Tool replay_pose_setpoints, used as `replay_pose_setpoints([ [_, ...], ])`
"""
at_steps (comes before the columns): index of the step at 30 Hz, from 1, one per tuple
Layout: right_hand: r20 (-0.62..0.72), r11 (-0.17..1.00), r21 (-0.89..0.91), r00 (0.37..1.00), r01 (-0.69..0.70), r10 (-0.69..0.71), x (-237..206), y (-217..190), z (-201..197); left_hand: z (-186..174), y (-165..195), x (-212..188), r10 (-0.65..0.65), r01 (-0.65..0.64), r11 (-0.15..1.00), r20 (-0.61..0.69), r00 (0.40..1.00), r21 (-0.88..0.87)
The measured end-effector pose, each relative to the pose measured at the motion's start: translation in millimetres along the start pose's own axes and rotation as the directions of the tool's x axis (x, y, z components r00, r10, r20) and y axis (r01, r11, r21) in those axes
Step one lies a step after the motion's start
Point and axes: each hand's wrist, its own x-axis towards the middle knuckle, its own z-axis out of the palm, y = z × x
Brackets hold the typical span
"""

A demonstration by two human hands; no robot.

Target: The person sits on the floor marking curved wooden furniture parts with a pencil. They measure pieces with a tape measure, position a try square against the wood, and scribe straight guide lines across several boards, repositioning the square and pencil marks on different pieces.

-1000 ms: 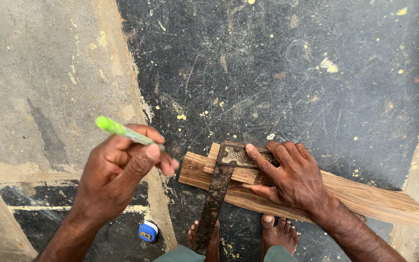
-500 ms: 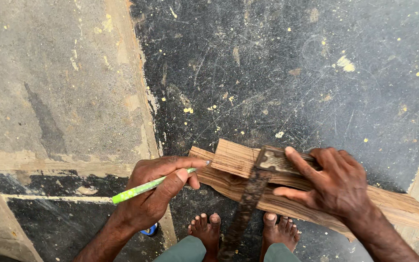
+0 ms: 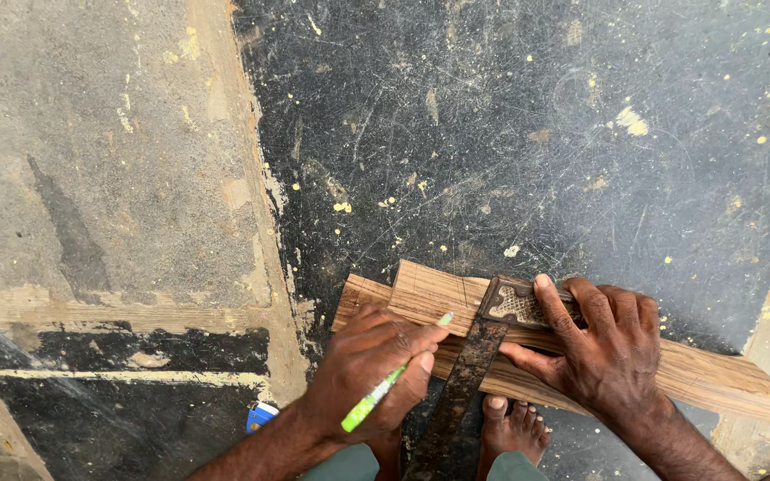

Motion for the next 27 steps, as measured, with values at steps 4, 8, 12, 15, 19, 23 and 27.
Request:
replay_pose_setpoints([
  [4,0.009,1.000,0.011,1.000,-0.002,0.002,-1.1,0.3,2.2,17.9,2.3,-3.9,0.146,-0.130,0.977,-0.085,0.986,0.171],
  [8,0.027,1.000,0.007,1.000,0.000,0.000,-2.3,0.0,2.2,30.4,-6.1,-12.9,0.127,-0.124,0.991,-0.076,0.989,0.050],
  [12,0.020,1.000,0.021,1.000,0.000,-0.001,-0.9,-0.7,0.2,36.9,-15.5,-10.7,0.120,-0.115,0.992,-0.090,0.989,0.058],
  [15,0.020,1.000,0.017,1.000,-0.011,0.010,-0.2,-1.8,-0.1,38.7,-14.6,-6.0,0.028,-0.027,1.000,-0.086,0.996,0.004],
  [19,0.035,1.000,0.002,0.999,0.002,-0.002,-0.6,-1.1,1.7,38.0,-9.4,-1.9,0.097,-0.086,0.989,-0.086,0.992,0.119],
  [23,0.039,1.000,0.008,0.999,-0.005,0.004,-1.0,-1.4,2.2,39.4,-9.1,1.9,0.088,-0.074,0.989,-0.111,0.990,0.127],
  [27,0.037,1.000,0.018,0.999,-0.019,0.019,0.0,-2.6,-0.2,41.0,-8.9,3.1,0.074,-0.058,0.989,-0.124,0.990,0.133],
])
